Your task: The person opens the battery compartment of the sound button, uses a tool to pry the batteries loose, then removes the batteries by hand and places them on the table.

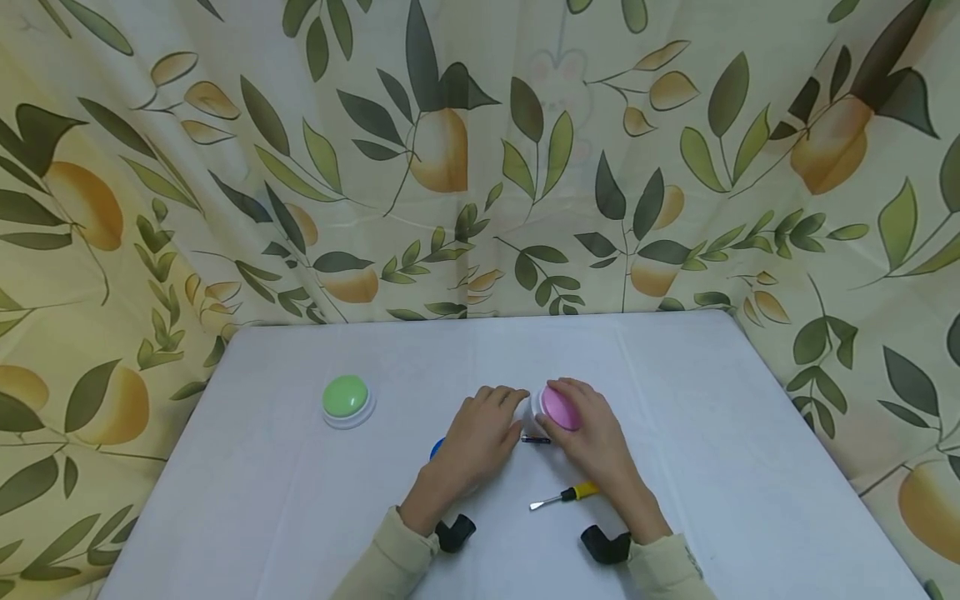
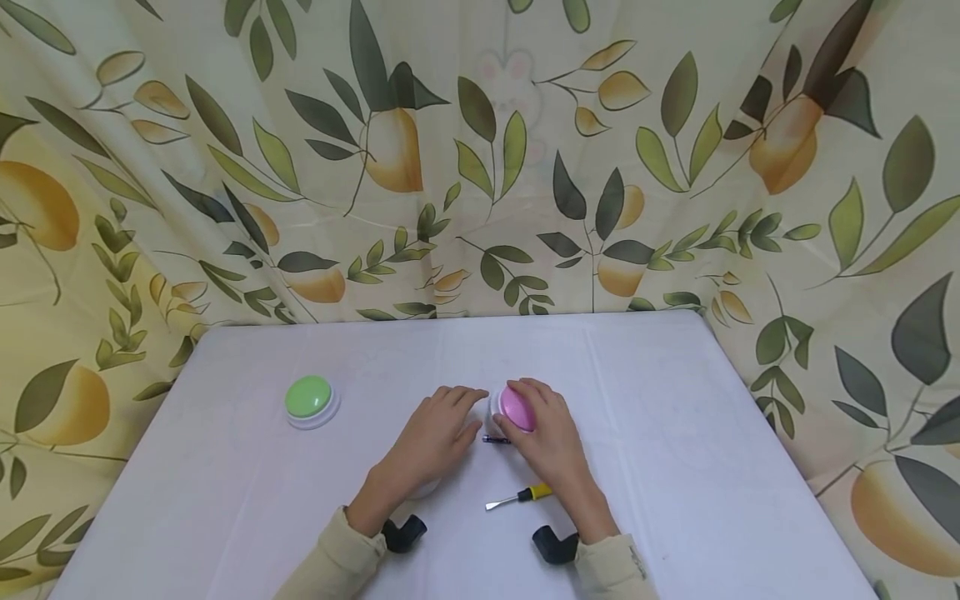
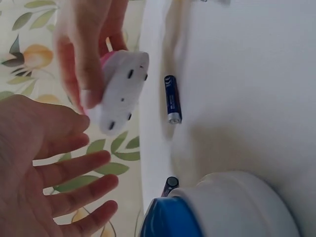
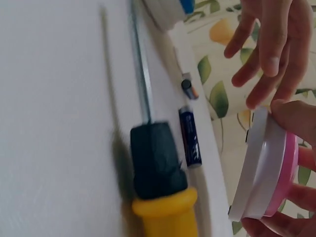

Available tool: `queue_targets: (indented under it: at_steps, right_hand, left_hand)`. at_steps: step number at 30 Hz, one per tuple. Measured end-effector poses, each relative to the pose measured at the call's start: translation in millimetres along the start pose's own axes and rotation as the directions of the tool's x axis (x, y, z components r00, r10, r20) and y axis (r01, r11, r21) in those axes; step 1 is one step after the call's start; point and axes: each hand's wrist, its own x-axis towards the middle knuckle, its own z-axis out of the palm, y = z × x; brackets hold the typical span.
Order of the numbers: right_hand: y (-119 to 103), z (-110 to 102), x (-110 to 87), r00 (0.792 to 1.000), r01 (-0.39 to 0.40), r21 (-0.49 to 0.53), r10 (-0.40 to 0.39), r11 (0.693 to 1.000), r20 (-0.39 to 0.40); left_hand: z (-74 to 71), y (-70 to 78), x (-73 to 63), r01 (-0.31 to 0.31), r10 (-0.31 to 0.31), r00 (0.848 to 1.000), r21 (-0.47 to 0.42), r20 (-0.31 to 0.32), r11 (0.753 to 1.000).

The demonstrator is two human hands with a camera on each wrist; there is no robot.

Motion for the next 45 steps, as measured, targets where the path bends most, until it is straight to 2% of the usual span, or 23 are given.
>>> queue_targets:
  at_steps: [5,8,14,18,20,25,33,35,38,40,45]
  right_hand:
    - [-4,0,-1.7,1.0,-0.03,0.149,0.031,0.988,-0.005]
    - [-7,-1,-2.7,0.997,-0.083,0.236,0.078,0.968,0.03]
    - [-10,-7,-2.1,0.985,-0.161,0.434,0.121,0.886,0.119]
    - [-12,-9,-1.7,0.975,-0.206,0.52,0.131,0.829,0.177]
    - [-13,-10,-1.7,0.967,-0.239,0.559,0.139,0.794,0.215]
    - [-15,-11,-1.6,0.941,-0.308,0.672,0.112,0.674,0.319]
    - [-19,-11,-3.2,0.924,-0.33,0.809,-0.009,0.486,0.382]
    - [-20,-10,-3.9,0.918,-0.354,0.833,-0.013,0.425,0.397]
    - [-24,-9,-4.7,0.905,-0.399,0.844,0.006,0.359,0.426]
    - [-27,-8,-4.7,0.893,-0.433,0.839,0.029,0.33,0.45]
    - [-34,-8,-2.6,0.862,-0.495,0.813,0.055,0.307,0.504]
  left_hand:
    - [-3.3,-2.7,1.3,-0.029,0.026,0.998,-0.048,-0.052,0.998]
    - [-3.6,-3.8,1.2,-0.053,0.046,0.994,-0.063,-0.097,0.997]
    - [-7.1,-5.3,-1.6,-0.07,0.054,0.985,-0.092,-0.162,0.993]
    - [-11.4,-5.9,-4.1,-0.093,0.066,0.974,-0.114,-0.219,0.989]
    - [-14.1,-5.9,-5.5,-0.111,0.076,0.963,-0.123,-0.259,0.986]
    - [-20.2,-5.7,-9.1,-0.149,0.096,0.941,-0.144,-0.323,0.978]
    - [-26.7,-4.7,-16.1,-0.137,0.081,0.949,-0.168,-0.305,0.976]
    - [-27.9,-4.3,-18.2,-0.137,0.083,0.952,-0.169,-0.294,0.976]
    - [-29.7,-3.9,-20.9,-0.148,0.098,0.954,-0.16,-0.284,0.976]
    - [-30.7,-3.9,-22.1,-0.162,0.116,0.953,-0.147,-0.28,0.976]
    - [-31.9,-4.7,-22.8,-0.212,0.173,0.939,-0.106,-0.296,0.971]
